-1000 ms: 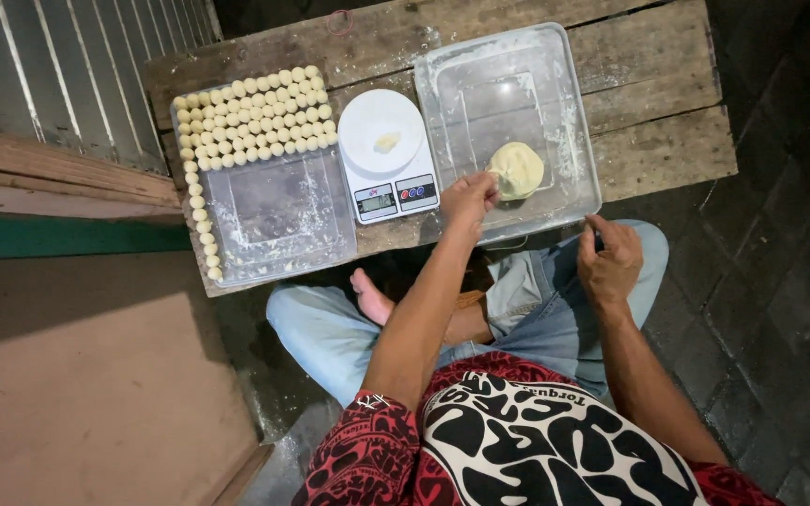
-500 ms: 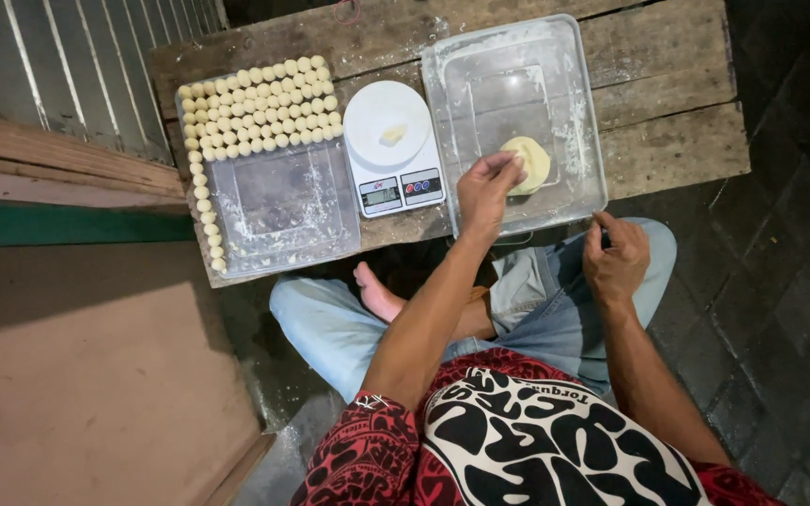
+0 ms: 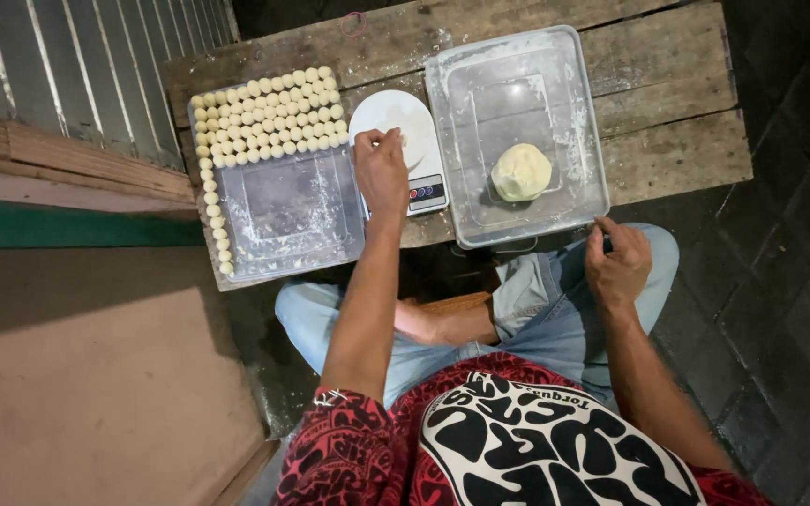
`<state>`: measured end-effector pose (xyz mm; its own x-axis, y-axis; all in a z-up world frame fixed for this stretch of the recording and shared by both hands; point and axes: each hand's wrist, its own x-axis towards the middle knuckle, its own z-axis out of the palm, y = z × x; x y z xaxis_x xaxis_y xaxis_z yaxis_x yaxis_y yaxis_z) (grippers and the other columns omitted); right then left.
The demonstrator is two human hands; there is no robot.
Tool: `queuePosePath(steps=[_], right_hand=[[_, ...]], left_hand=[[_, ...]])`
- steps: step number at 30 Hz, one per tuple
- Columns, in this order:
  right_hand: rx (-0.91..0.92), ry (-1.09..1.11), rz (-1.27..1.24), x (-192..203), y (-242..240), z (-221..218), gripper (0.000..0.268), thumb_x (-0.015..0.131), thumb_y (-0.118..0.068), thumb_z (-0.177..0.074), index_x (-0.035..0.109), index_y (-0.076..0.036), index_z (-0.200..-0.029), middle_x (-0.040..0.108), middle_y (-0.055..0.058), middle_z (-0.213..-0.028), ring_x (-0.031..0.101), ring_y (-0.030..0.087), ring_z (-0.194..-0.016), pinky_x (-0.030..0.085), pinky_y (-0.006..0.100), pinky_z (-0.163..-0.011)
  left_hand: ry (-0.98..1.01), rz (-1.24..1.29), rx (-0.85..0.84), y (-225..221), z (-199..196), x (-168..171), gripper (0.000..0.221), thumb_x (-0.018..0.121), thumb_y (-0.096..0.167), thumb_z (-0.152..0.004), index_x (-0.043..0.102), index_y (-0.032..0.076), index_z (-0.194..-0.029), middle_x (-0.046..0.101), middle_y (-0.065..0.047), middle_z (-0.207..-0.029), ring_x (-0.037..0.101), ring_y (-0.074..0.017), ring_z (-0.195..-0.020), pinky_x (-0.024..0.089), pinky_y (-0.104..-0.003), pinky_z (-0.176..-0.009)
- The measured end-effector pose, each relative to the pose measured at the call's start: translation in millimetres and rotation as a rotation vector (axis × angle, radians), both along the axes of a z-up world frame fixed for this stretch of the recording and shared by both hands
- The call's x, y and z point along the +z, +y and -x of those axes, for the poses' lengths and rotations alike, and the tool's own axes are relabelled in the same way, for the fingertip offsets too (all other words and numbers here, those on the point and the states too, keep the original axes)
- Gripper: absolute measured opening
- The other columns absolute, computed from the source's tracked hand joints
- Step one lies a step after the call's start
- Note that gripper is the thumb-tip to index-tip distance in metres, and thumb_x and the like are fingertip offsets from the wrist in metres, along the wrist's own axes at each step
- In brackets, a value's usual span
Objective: Portioning dough by weight using a digital scale and rolling it into small balls by hand.
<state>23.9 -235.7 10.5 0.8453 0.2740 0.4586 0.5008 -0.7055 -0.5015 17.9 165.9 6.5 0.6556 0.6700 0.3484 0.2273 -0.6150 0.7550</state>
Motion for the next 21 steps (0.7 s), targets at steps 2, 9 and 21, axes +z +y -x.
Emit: queuePosePath(steps=[2,9,21], right_hand=[[-0.010,-0.042,0.038,-2.8,0.7,0.0,0.012,0.074,-0.009,-0.102,0.080,-0.003,-0.111,0.071,0.014,-0.088,0.068,0.034,-0.083,0.053,0.042,-0.077],[-0.029,-0.031,0.031,5.7,4.0,3.4,0.012,0.075,-0.005,-0.100,0.081,-0.003,-0.111,0.072,0.018,-0.089,0.068,0.037,-0.084,0.053,0.045,-0.077],[0.073,0.450,-0.388,68.2,81.4,40.7,0.027,0.074,-0.007,-0.098,0.074,-0.003,-0.124,0.075,0.023,-0.106,0.073,0.039,-0.099,0.058,0.047,-0.082]], left_hand=[[0.074,-0.177,-0.026,8.5,-0.5,-6.6,0.009,0.075,0.009,-0.093,0.081,0.011,-0.099,0.060,-0.007,-0.100,0.061,-0.0245,-0.090,0.052,-0.036,-0.081],[0.278,-0.493,-0.098,14.8,1.4,-24.0,0.038,0.075,0.035,-0.085,0.075,0.011,-0.114,0.054,-0.006,-0.106,0.057,-0.0273,-0.098,0.056,-0.045,-0.073],[0.345,0.427,-0.245,-31.9,37.6,9.9,0.040,0.059,0.041,-0.101,0.063,0.003,-0.088,0.070,-0.024,-0.078,0.068,-0.0504,-0.084,0.049,-0.059,-0.066]])
